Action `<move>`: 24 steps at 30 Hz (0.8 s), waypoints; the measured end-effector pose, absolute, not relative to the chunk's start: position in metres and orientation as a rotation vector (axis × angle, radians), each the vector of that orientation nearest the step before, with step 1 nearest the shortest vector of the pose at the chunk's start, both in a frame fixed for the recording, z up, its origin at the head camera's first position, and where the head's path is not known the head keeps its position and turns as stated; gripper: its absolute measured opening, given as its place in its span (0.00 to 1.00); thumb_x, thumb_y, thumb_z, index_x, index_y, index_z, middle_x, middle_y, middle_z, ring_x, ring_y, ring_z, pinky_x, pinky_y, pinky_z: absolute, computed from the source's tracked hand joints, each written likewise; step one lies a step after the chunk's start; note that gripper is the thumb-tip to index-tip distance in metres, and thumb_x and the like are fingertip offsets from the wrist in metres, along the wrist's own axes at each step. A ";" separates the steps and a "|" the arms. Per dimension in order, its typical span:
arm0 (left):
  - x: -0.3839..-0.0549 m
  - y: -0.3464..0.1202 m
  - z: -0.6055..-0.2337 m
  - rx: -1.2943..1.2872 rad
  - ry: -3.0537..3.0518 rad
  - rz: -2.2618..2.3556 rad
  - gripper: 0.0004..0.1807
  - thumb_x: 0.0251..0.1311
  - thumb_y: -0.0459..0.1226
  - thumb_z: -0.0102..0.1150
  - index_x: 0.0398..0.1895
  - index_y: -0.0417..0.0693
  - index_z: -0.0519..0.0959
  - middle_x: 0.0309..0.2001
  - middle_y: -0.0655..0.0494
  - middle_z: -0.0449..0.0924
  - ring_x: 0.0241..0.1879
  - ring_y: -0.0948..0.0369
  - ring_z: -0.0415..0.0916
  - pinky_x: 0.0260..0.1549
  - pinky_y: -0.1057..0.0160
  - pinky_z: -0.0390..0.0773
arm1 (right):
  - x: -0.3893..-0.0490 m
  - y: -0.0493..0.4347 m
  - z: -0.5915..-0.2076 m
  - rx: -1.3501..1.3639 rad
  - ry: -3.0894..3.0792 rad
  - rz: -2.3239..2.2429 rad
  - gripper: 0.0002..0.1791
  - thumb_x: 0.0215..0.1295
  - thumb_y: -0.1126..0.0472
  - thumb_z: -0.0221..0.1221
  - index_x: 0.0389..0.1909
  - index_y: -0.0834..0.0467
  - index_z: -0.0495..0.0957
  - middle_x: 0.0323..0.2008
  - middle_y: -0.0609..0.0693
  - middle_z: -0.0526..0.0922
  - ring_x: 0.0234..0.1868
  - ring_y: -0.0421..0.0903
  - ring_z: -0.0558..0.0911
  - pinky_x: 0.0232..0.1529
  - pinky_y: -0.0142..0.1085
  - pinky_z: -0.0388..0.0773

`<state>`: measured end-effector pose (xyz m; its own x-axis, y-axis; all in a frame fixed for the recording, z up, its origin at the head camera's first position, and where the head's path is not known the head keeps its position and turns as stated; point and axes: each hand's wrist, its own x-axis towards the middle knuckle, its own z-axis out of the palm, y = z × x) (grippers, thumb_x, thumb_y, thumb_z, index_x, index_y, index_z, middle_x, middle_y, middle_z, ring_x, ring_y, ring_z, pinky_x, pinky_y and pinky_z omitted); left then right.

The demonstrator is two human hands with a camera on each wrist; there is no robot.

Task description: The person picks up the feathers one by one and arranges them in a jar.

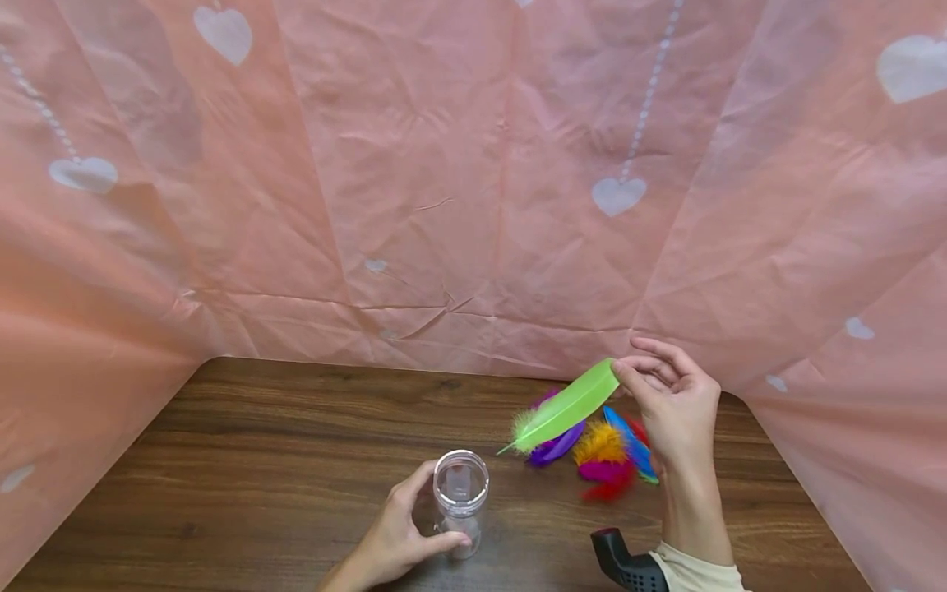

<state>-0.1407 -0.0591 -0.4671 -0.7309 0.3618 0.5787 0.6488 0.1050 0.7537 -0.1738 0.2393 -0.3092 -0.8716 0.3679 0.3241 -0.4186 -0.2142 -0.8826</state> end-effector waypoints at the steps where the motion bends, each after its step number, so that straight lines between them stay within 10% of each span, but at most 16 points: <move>1: -0.141 -0.059 -0.467 -1.012 -2.128 -1.657 0.43 0.44 0.35 0.85 0.66 0.48 0.73 0.52 0.54 0.85 0.49 0.63 0.81 0.50 0.59 0.83 | -0.174 0.238 -0.308 0.068 -1.556 2.122 0.16 0.61 0.83 0.63 0.43 0.63 0.87 0.27 0.51 0.89 0.24 0.42 0.87 0.26 0.30 0.84; 24: -0.142 -0.059 -0.469 -1.048 -2.087 -1.650 0.43 0.45 0.33 0.84 0.67 0.45 0.72 0.50 0.50 0.85 0.48 0.63 0.81 0.48 0.61 0.84 | -0.166 0.200 -0.306 0.328 -1.751 1.962 0.17 0.60 0.83 0.63 0.47 0.67 0.84 0.30 0.52 0.88 0.29 0.42 0.88 0.28 0.28 0.83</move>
<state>-0.1419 -0.0589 -0.4687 -0.6969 0.3638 0.6180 0.6852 0.0833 0.7236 -0.1657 0.1996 -0.3062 -0.8525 0.1957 0.4847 -0.5037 -0.0601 -0.8618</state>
